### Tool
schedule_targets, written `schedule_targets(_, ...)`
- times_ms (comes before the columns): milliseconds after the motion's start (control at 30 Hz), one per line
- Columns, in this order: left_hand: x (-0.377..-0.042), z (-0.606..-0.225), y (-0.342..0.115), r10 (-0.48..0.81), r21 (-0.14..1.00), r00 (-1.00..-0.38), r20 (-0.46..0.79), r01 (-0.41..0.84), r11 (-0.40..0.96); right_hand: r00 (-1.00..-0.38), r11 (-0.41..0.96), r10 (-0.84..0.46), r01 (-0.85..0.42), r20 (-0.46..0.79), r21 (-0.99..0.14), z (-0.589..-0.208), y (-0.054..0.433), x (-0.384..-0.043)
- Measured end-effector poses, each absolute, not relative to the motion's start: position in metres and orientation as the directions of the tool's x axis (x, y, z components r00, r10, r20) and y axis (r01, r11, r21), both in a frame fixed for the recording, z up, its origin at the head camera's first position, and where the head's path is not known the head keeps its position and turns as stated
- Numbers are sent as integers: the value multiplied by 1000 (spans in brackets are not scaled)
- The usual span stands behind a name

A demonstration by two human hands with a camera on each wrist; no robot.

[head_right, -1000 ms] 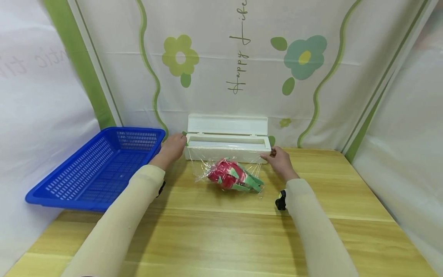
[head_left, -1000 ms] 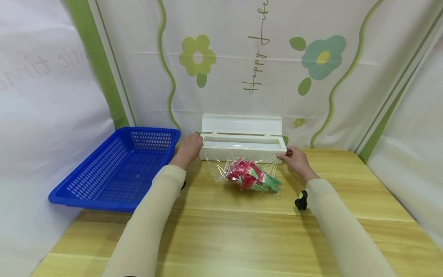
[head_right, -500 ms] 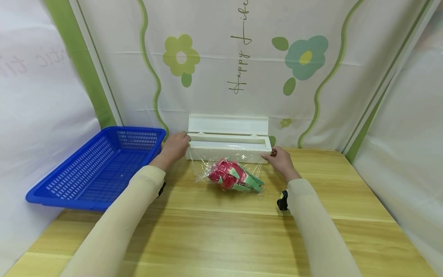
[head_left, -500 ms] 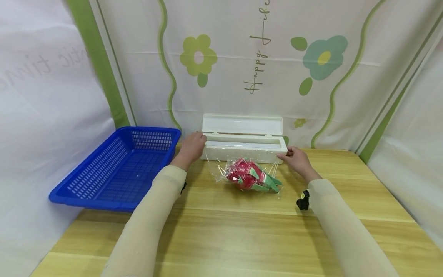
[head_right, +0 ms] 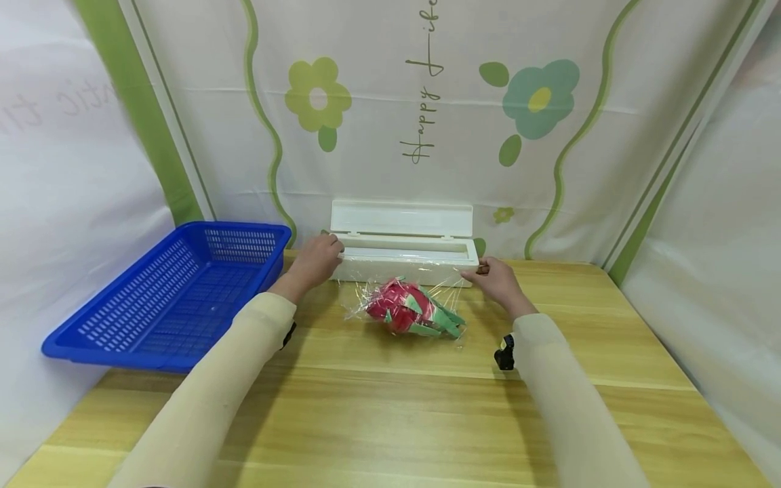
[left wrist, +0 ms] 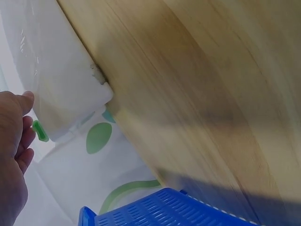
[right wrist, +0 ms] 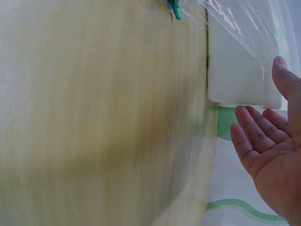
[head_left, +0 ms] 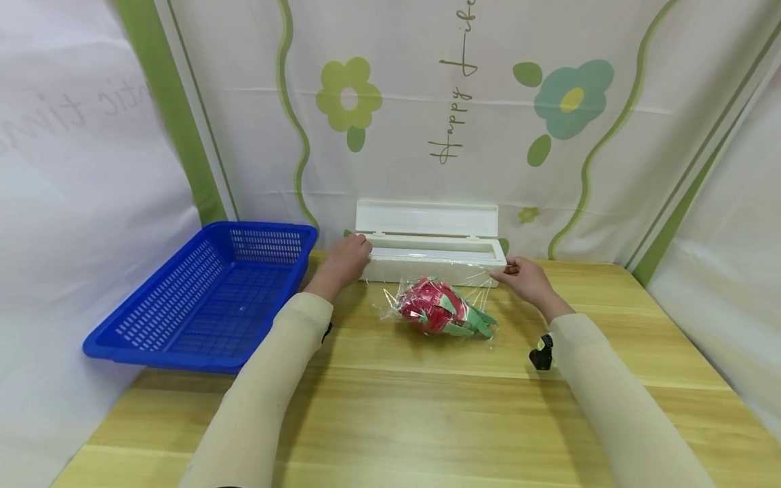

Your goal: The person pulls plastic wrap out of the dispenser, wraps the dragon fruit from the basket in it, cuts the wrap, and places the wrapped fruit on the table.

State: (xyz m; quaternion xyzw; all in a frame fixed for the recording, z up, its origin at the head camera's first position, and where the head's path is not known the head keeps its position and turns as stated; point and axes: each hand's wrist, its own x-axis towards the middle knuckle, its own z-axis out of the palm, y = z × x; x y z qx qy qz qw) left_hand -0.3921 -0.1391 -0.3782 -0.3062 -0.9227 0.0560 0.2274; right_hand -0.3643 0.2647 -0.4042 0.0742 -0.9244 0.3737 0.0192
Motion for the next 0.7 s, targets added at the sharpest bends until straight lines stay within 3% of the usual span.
schedule_targets(400, -392, -383, -137, 612, -304, -639, 467, 533, 789, -985, 717, -135, -170, 105, -676, -402, 265, -359)
schedule_targets(700, -390, -383, -139, 603, -269, -617, 506, 552, 789, -988, 751, -95, -152, 123, -643, -403, 267, -353)
